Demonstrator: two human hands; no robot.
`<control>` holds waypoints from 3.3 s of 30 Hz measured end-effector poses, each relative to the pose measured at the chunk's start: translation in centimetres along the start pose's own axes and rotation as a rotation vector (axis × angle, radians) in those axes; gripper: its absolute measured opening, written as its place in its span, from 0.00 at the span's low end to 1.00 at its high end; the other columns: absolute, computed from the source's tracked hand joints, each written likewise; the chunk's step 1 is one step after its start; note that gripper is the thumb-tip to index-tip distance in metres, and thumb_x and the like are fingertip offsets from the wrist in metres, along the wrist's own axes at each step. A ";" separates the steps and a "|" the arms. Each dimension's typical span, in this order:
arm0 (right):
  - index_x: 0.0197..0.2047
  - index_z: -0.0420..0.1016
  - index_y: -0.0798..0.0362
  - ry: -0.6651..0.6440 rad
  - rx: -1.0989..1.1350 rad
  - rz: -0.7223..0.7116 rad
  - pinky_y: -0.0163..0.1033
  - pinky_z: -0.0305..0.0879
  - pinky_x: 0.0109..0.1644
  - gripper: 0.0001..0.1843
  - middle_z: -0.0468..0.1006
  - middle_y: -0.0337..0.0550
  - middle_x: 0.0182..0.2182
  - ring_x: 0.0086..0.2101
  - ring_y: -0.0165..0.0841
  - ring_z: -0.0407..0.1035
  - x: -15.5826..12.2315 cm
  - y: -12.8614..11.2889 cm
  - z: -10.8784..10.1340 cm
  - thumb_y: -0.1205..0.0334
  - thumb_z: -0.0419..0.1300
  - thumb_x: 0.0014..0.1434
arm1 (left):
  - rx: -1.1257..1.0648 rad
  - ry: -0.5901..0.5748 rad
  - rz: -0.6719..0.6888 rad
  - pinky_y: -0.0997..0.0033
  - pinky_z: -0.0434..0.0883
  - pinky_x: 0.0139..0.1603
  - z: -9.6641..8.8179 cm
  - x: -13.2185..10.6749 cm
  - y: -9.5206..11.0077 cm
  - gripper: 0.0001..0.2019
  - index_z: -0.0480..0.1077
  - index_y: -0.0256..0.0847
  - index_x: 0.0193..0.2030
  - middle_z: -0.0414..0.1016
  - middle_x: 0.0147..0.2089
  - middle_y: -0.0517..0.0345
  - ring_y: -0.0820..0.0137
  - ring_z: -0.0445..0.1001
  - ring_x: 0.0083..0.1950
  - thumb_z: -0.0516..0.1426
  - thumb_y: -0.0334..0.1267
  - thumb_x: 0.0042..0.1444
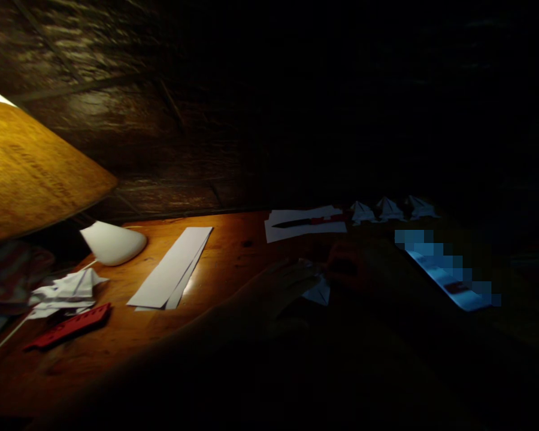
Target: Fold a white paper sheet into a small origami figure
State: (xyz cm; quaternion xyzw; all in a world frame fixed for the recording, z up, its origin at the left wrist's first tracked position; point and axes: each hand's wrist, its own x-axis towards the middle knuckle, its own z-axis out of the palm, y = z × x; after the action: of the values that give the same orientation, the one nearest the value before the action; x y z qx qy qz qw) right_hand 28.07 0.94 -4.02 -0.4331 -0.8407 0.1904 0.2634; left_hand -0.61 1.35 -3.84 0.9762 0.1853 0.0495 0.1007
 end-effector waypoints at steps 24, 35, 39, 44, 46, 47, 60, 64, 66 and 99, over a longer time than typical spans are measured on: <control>0.35 0.83 0.46 -0.135 0.274 -0.104 0.42 0.70 0.45 0.05 0.78 0.41 0.41 0.40 0.35 0.76 -0.1 2.7 0.1 0.59 0.66 0.64 | -0.039 0.075 -0.001 0.40 0.55 0.77 -0.3 0.4 0.3 0.41 0.49 0.43 0.78 0.56 0.78 0.43 0.48 0.55 0.79 0.57 0.59 0.65; 0.41 0.86 0.45 -0.152 0.104 -0.095 0.38 0.68 0.42 0.09 0.81 0.39 0.40 0.36 0.32 0.75 0.2 1.0 -1.7 0.65 0.63 0.65 | 0.015 0.059 0.017 0.41 0.54 0.77 0.1 0.3 -0.1 0.41 0.50 0.42 0.77 0.55 0.78 0.42 0.47 0.54 0.79 0.57 0.59 0.66; 0.40 0.85 0.45 -0.151 0.086 -0.095 0.40 0.69 0.45 0.08 0.81 0.39 0.42 0.39 0.34 0.76 -0.1 1.4 -1.6 0.65 0.64 0.63 | 0.021 0.062 0.013 0.40 0.55 0.76 0.3 0.3 -0.2 0.40 0.51 0.43 0.77 0.56 0.78 0.42 0.47 0.55 0.78 0.57 0.60 0.65; 0.39 0.84 0.45 -0.186 0.116 -0.136 0.41 0.70 0.46 0.07 0.81 0.40 0.45 0.41 0.35 0.77 -0.2 1.6 -1.4 0.65 0.64 0.63 | 0.005 0.058 0.014 0.40 0.54 0.77 0.2 0.4 -0.1 0.40 0.51 0.43 0.77 0.56 0.78 0.43 0.47 0.54 0.79 0.56 0.60 0.66; 0.37 0.82 0.47 -0.197 0.141 -0.156 0.40 0.70 0.45 0.07 0.81 0.40 0.44 0.41 0.34 0.78 -0.1 1.2 -1.5 0.67 0.63 0.63 | 0.015 0.047 0.006 0.41 0.55 0.77 0.1 0.4 0.0 0.40 0.51 0.43 0.77 0.56 0.78 0.44 0.48 0.53 0.79 0.56 0.59 0.66; 0.37 0.82 0.47 -0.191 0.146 -0.162 0.40 0.70 0.45 0.07 0.82 0.40 0.43 0.41 0.34 0.78 0.0 0.9 -1.6 0.67 0.63 0.63 | 0.020 0.041 0.001 0.42 0.55 0.77 0.1 0.4 0.0 0.39 0.51 0.43 0.77 0.55 0.78 0.44 0.49 0.53 0.79 0.56 0.59 0.66; 0.37 0.80 0.49 -0.212 -0.028 -0.190 0.40 0.68 0.44 0.08 0.83 0.39 0.43 0.41 0.35 0.77 0.0 -0.5 -2.2 0.70 0.61 0.61 | 0.111 0.027 0.009 0.41 0.57 0.76 0.1 0.5 -0.1 0.38 0.53 0.44 0.76 0.56 0.78 0.44 0.48 0.56 0.78 0.56 0.60 0.66; 0.38 0.80 0.49 -0.214 -0.010 -0.194 0.42 0.68 0.47 0.08 0.83 0.40 0.46 0.43 0.36 0.77 0.0 -0.1 -2.1 0.69 0.61 0.62 | 0.109 0.050 0.020 0.40 0.58 0.75 0.2 0.5 -0.1 0.37 0.56 0.42 0.74 0.56 0.78 0.43 0.47 0.56 0.78 0.57 0.59 0.65; 0.39 0.81 0.49 -0.212 0.002 -0.187 0.42 0.68 0.47 0.08 0.82 0.41 0.47 0.44 0.36 0.77 -0.1 0.1 -1.9 0.69 0.61 0.62 | 0.100 0.045 0.011 0.40 0.58 0.75 0.1 0.5 0.0 0.38 0.56 0.43 0.74 0.57 0.78 0.43 0.47 0.56 0.78 0.57 0.59 0.65; 0.35 0.83 0.48 -0.161 0.182 -0.120 0.38 0.67 0.41 0.08 0.82 0.39 0.38 0.37 0.33 0.76 0.2 1.3 -0.6 0.65 0.63 0.65 | -0.112 0.047 -0.074 0.43 0.63 0.73 -1.3 0.5 0.2 0.33 0.58 0.53 0.75 0.59 0.77 0.55 0.53 0.59 0.76 0.61 0.47 0.65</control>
State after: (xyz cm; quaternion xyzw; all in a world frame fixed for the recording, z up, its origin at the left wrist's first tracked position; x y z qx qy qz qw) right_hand 29.16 1.88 -4.20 -0.3396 -0.8629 0.2837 0.2442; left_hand -0.25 1.54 -2.51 0.9602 0.2205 0.0788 0.1525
